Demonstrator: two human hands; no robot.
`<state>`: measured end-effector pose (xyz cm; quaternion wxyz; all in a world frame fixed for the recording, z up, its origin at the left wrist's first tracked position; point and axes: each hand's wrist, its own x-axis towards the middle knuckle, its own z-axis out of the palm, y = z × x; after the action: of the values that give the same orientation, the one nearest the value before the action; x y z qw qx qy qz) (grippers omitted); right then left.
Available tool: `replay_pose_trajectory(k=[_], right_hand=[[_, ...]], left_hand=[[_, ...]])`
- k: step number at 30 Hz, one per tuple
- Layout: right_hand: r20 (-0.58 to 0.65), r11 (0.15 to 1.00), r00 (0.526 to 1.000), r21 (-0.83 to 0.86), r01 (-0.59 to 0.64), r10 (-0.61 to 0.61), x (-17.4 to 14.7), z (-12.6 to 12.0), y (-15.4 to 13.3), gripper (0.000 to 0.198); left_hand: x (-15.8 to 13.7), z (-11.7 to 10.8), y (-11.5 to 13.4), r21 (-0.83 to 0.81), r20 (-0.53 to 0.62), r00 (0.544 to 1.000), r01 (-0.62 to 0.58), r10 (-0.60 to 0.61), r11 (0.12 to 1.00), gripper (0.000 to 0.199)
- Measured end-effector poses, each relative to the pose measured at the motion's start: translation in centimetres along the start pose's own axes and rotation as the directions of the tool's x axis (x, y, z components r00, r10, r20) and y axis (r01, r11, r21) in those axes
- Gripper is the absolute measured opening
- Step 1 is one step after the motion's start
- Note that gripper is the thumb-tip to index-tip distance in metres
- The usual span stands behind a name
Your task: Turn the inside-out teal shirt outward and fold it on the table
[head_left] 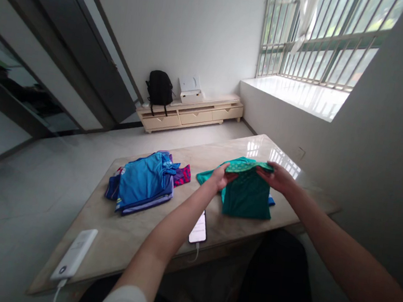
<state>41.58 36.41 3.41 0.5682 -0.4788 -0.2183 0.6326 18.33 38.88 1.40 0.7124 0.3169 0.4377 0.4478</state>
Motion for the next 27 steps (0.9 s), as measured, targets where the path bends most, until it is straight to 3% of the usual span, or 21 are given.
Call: replay_pose_trajectory(k=[2,5,9,12,14,21,24,27], right_hand=[[0.007,1.000,1.000,-0.008,0.028,-0.028,2.9,1.1,-0.3,0.028],[-0.028,0.995,0.997,-0.072,0.063,-0.065,3.8,0.0,2.5,0.032],[-0.119,0.955,0.992,-0.297,0.006,-0.043,0.7,-5.8,9.7,0.025],[-0.219,0.863,0.971,-0.505,-0.030,-0.095,-2.0,-10.1,13.9,0.022],[-0.241,0.776,0.960,-0.629,-0.044,-0.141,-2.8,-11.6,15.3,0.021],[-0.297,0.502,0.927,-0.852,-0.150,-0.227,-1.5,-10.4,16.4,0.033],[-0.331,0.454,0.916,-0.868,-0.202,-0.225,-1.1,-9.9,16.5,0.033],[-0.354,0.460,0.913,-0.858,-0.229,-0.205,-0.9,-9.9,16.5,0.030]], left_hand=[[2.3,0.1,0.2,0.055,-0.025,0.993,-0.116,0.117,0.992,0.039],[2.2,-1.5,-2.5,0.193,-0.045,0.970,-0.228,0.240,0.954,0.044],[-2.5,-5.6,-9.2,0.429,-0.022,0.960,-0.242,0.278,0.870,0.037],[-5.9,-7.9,-13.1,0.555,-0.011,0.952,-0.248,0.305,0.794,0.036],[-6.6,-8.4,-14.5,0.607,-0.050,0.948,-0.222,0.316,0.763,0.043],[-3.4,-7.6,-15.7,0.598,-0.303,0.918,-0.027,0.257,0.801,0.047],[-2.9,-7.4,-15.8,0.536,-0.378,0.904,0.037,0.201,0.843,0.045],[-2.8,-7.3,-15.7,0.467,-0.402,0.903,0.060,0.151,0.882,0.034]])
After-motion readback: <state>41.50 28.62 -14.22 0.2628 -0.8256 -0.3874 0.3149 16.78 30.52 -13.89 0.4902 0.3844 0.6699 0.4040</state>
